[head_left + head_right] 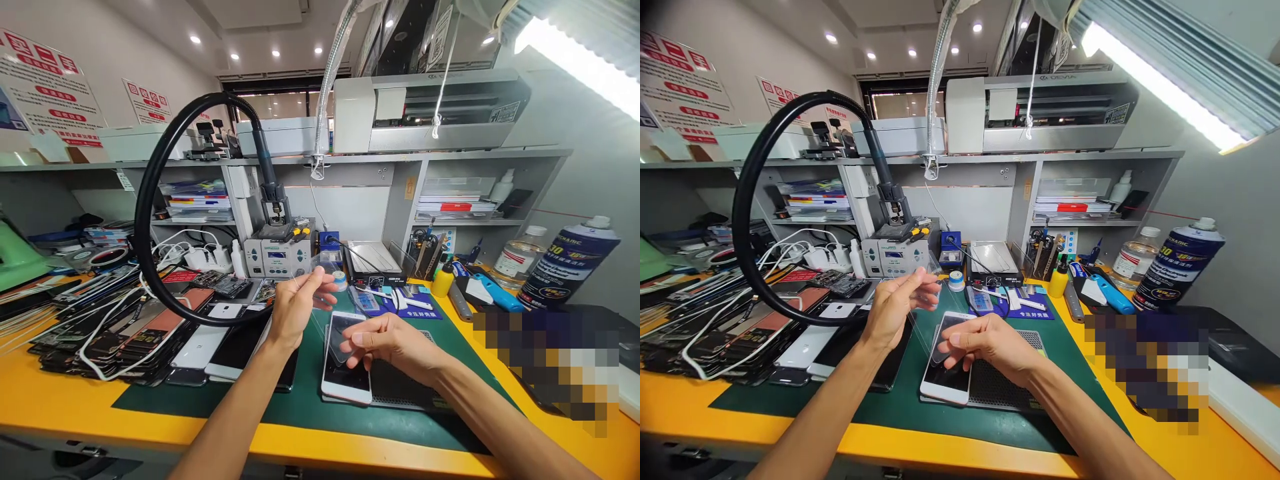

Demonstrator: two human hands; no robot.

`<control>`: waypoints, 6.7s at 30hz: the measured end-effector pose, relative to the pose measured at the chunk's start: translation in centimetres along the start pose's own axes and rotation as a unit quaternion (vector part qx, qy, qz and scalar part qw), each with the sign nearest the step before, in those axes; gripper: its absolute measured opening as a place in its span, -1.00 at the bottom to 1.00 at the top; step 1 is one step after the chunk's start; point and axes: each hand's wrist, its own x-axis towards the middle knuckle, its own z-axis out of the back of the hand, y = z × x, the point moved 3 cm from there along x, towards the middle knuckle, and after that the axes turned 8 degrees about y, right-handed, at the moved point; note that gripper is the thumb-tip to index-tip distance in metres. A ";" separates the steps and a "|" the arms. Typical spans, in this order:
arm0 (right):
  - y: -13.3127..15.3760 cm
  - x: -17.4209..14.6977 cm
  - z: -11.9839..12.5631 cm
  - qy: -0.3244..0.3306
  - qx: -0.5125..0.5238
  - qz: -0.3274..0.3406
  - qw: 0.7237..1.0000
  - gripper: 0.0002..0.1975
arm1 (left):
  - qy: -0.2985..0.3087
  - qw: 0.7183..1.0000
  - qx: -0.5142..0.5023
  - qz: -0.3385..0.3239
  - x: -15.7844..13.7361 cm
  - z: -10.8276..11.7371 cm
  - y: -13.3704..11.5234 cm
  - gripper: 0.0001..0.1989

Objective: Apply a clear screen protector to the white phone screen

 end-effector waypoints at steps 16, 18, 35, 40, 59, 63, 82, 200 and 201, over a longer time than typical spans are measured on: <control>0.2 -0.2 0.5 -0.024 0.035 0.002 0.999 -0.73 | -0.044 0.998 -0.049 0.008 0.8 3.0 -1.5 -0.52; 0.1 -0.1 0.9 -0.044 0.054 0.001 0.998 -0.72 | -0.033 0.997 -0.071 0.009 0.7 3.1 -1.7 -0.49; 0.1 0.0 0.9 -0.040 0.095 0.010 0.995 -0.76 | 0.036 0.969 -0.215 0.113 0.7 2.2 -0.9 -0.84; 0.6 -0.1 0.6 -0.060 0.062 0.025 0.996 -0.71 | 0.068 0.960 -0.197 0.189 0.6 1.4 0.4 -0.89; 1.3 -0.4 0.8 -0.090 -0.001 0.143 0.986 -0.70 | 0.025 0.980 0.015 0.196 0.6 1.6 2.0 -0.80; 1.5 -0.7 0.8 -0.086 0.003 0.146 0.986 -0.71 | -0.011 0.984 0.029 0.173 0.7 1.8 1.9 -0.80; 1.3 -0.7 -0.1 -0.047 0.010 0.100 0.994 -0.70 | -0.086 0.989 -0.115 0.043 1.2 2.8 -0.1 -0.79; 2.7 -1.5 5.3 -0.214 0.157 0.134 0.955 -0.73 | 0.416 0.876 0.130 0.205 -2.3 -2.5 2.1 -0.68; 2.7 -1.5 5.4 -0.216 0.160 0.137 0.953 -0.73 | 0.416 0.877 0.130 0.203 -2.3 -2.5 2.1 -0.68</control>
